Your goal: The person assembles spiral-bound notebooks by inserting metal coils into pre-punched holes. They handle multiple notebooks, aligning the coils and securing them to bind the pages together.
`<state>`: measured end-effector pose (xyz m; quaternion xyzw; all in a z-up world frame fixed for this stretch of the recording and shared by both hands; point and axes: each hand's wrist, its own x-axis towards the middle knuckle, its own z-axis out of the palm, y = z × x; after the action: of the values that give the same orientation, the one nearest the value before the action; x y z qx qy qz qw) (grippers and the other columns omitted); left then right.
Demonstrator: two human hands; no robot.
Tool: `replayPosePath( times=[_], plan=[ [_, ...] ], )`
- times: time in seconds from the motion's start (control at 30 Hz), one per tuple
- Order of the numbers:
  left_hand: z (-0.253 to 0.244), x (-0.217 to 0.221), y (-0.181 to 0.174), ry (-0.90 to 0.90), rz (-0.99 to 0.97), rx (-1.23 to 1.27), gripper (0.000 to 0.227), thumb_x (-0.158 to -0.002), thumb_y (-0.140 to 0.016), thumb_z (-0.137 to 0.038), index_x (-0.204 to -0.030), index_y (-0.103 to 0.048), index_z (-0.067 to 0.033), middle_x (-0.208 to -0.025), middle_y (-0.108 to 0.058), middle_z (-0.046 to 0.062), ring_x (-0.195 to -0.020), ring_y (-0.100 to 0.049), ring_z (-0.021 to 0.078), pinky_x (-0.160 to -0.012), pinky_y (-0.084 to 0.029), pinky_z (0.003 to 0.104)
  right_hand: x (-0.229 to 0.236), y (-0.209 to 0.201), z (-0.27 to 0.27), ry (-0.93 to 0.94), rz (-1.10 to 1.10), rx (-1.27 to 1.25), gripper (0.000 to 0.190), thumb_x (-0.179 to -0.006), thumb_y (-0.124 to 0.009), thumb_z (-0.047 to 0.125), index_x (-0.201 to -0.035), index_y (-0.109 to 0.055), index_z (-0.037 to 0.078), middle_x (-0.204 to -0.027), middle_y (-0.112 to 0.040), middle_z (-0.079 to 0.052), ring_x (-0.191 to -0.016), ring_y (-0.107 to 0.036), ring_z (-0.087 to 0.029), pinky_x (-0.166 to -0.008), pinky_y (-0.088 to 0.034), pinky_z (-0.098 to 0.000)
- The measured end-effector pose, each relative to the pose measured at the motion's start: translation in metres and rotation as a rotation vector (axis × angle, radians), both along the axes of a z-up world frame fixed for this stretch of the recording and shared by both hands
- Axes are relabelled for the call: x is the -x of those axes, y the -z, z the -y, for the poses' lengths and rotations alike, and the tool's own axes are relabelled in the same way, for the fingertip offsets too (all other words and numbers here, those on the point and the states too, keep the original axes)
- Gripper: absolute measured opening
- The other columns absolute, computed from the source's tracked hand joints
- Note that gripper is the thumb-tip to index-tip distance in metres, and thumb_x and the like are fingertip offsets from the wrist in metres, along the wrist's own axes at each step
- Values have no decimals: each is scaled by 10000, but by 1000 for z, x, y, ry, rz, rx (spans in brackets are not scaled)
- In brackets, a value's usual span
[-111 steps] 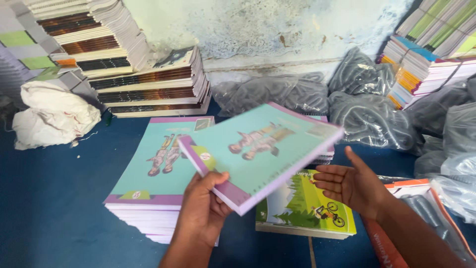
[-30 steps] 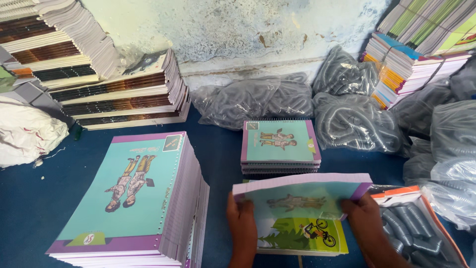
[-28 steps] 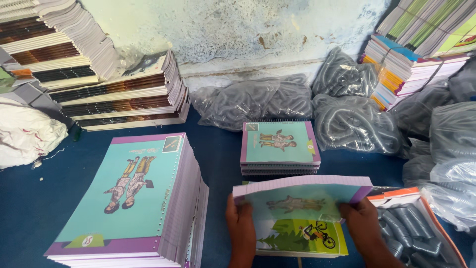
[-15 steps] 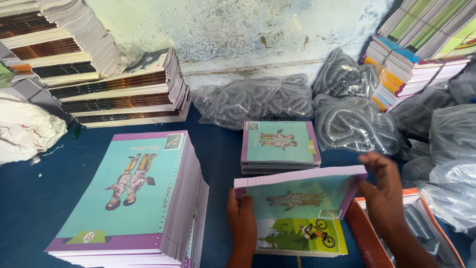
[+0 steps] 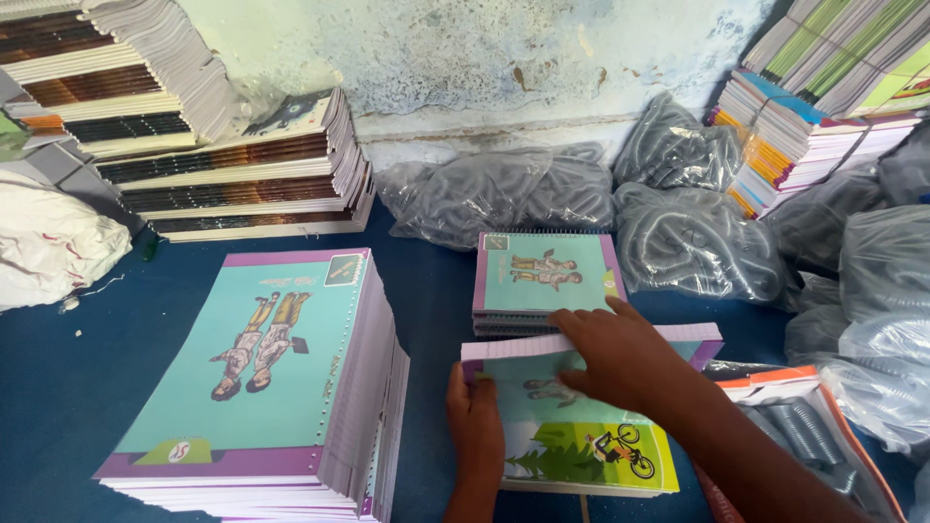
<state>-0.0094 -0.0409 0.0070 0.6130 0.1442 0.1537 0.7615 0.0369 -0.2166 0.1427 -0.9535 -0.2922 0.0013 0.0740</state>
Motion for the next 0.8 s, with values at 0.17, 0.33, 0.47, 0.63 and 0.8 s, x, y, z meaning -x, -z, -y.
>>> replayPosePath(
  times=[0.17, 0.33, 0.47, 0.63, 0.8],
  plan=[
    [-4, -5, 8, 16, 6, 0, 117, -907, -517, -54, -950, -622, -26, -797, -584, 44, -706, -515, 124, -654, -457, 319, -10, 6, 4, 110, -167, 57, 440, -826, -757, 407, -1181, -688, 158, -1132, -726, -103, -1091, -678, -307, -936, -538, -441],
    [-8, -7, 13, 43, 12, -11, 274, -841, -572, -29, -1107, -633, -25, -993, -636, 101, -912, -595, 188, -832, -496, 343, -8, 1, 4, 52, -50, -18, 488, -770, -806, 408, -1185, -721, 166, -1090, -739, -134, -987, -692, -356, -836, -541, -481],
    [-13, 0, 11, -95, -132, -38, 649, -785, -623, -9, -1409, -470, -103, -1408, -535, 96, -1318, -507, 209, -1062, -416, 368, -7, -18, 16, 204, -185, -42, 371, -812, -777, 429, -1102, -766, 197, -950, -780, -97, -886, -750, -293, -834, -569, -426],
    [4, 4, 0, 95, 16, 253, 769, -822, -715, -82, -1500, -350, -85, -1532, -471, 109, -1423, -451, 227, -1147, -363, 369, -1, -36, 46, 254, -383, -627, 344, -754, -819, 295, -1027, -809, 86, -878, -799, -82, -765, -792, -201, -719, -602, -362],
    [25, -3, -15, 400, -40, 288, 548, -875, -746, -205, -1358, -558, -25, -1262, -696, 126, -1192, -632, 228, -1038, -469, 347, 4, -22, 83, 437, -529, -873, 309, -815, -800, 276, -1043, -812, 67, -876, -849, -133, -751, -778, -195, -706, -615, -363]
  ],
)
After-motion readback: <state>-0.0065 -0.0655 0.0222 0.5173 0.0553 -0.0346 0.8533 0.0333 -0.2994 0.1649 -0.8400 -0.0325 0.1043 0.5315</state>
